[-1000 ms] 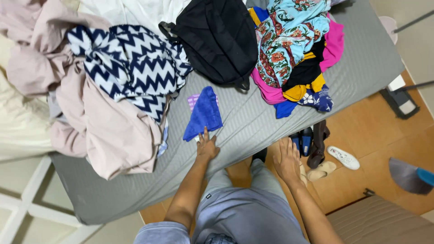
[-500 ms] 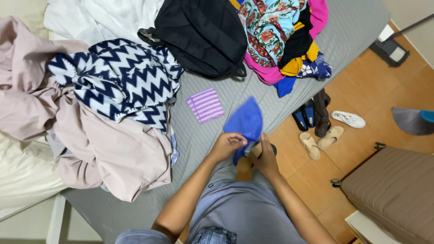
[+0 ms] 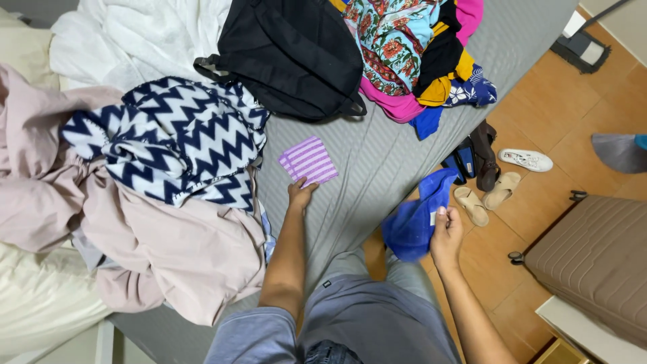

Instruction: The person sweeps the tiled floor with a broom, moving a wooden rack and a suitcase to clear the area. They then spray a cleaning solution onto the wooden rack and wipe it down with a cloth, cleaning the frame and the drawer front.

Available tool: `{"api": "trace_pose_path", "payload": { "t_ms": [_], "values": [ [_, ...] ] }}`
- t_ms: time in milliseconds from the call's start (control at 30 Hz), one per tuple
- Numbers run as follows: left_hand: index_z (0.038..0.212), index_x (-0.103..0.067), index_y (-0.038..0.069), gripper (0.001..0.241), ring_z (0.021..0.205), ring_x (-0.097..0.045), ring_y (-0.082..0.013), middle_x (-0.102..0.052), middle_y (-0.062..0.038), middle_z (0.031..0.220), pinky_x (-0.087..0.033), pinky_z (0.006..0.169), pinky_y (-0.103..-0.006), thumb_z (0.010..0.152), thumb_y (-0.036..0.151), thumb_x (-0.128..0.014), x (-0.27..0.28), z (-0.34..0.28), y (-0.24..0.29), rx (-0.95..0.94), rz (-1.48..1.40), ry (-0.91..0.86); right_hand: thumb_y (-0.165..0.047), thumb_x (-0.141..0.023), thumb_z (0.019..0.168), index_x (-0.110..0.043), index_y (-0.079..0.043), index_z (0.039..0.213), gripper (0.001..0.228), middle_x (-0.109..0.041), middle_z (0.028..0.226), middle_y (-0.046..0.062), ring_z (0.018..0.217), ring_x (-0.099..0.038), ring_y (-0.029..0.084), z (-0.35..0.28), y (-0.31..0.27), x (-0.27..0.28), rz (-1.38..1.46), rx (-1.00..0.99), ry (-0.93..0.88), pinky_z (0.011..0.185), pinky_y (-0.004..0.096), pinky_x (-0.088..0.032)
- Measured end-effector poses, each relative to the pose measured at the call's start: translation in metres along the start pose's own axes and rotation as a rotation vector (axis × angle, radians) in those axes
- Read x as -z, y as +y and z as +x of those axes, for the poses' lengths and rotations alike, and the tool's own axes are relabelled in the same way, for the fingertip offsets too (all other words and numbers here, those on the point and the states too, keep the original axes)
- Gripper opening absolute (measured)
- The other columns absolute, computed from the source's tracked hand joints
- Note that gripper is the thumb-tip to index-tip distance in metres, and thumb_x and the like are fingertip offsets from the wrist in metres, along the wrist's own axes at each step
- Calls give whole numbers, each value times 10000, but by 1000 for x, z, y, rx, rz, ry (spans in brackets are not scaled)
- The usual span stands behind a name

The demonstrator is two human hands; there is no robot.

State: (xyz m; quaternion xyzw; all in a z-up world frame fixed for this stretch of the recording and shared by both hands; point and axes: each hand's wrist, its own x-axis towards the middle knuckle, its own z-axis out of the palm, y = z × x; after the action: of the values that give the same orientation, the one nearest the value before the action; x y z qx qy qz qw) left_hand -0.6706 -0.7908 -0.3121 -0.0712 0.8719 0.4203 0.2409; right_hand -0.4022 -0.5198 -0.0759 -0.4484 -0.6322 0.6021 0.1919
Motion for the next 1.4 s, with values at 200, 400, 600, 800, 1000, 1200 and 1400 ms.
{"api": "trace_pose_path", "payload": {
  "t_ms": [200, 400, 600, 800, 1000, 1200, 1400],
  "values": [
    [1325, -537, -52, 700, 1211, -633, -291, -651, -158, 1257, -473, 1059, -373, 761, 145, -902, -14, 33, -44, 180, -375, -155, -233, -565, 1109, -624, -57, 969, 232, -503, 745, -85, 653, -396, 10, -6, 2, -5, -91, 32, 73, 560, 211, -313],
    [1139, -709, -35, 307, 914, -668, -147, -717, -89, 1024, -563, 826, -265, 844, -106, -760, 54, 11, 4, -144, -918, 157, -204, -615, 1067, -652, -43, 1006, 176, -581, 800, -86, 723, -516, 3, 7, -36, -40, 78, 103, -82, 633, 180, -415],
    [1378, -582, 15, 487, 886, -635, -115, -681, -53, 1022, -478, 760, -230, 912, -56, -702, 173, -88, 152, -122, -1097, 2, -75, -613, 966, -493, -31, 1406, 458, -673, 1200, 30, 977, -676, 72, 11, -89, -74, 342, 51, -457, 872, 206, -526],
    [1377, -582, -11, 521, 995, -616, -81, -666, -10, 1155, -497, 877, -218, 868, -95, -653, 174, -176, 245, -341, -838, -377, -35, -705, 947, -496, -7, 1503, 594, -675, 1279, 132, 1055, -650, 134, -24, -125, -91, 143, 217, -539, 985, 270, -522],
    [1349, -616, -21, 465, 917, -643, -107, -662, -25, 986, -517, 836, -239, 889, -82, -637, 116, -229, 290, -317, -738, -758, -84, -810, 885, -676, 7, 1262, 410, -734, 1068, 61, 920, -643, 105, -39, -131, -67, 101, 250, -610, 865, 275, -555],
    [1275, -631, -30, 368, 875, -618, -109, -646, -40, 956, -501, 795, -245, 912, -88, -639, 55, -254, 314, -266, -845, -787, -86, -785, 915, -762, 29, 983, 136, -756, 880, 64, 827, -674, 100, -36, -115, 2, 29, 284, -315, 740, 252, -534],
    [1160, -648, -24, 246, 952, -623, -109, -690, -46, 1057, -503, 869, -249, 932, -25, -555, -5, -253, 361, -270, -867, -538, -59, -734, 946, -754, 38, 1032, 132, -758, 938, 34, 839, -672, 88, -17, -63, 105, 363, 222, 102, 763, 226, -548]
  ]
}}
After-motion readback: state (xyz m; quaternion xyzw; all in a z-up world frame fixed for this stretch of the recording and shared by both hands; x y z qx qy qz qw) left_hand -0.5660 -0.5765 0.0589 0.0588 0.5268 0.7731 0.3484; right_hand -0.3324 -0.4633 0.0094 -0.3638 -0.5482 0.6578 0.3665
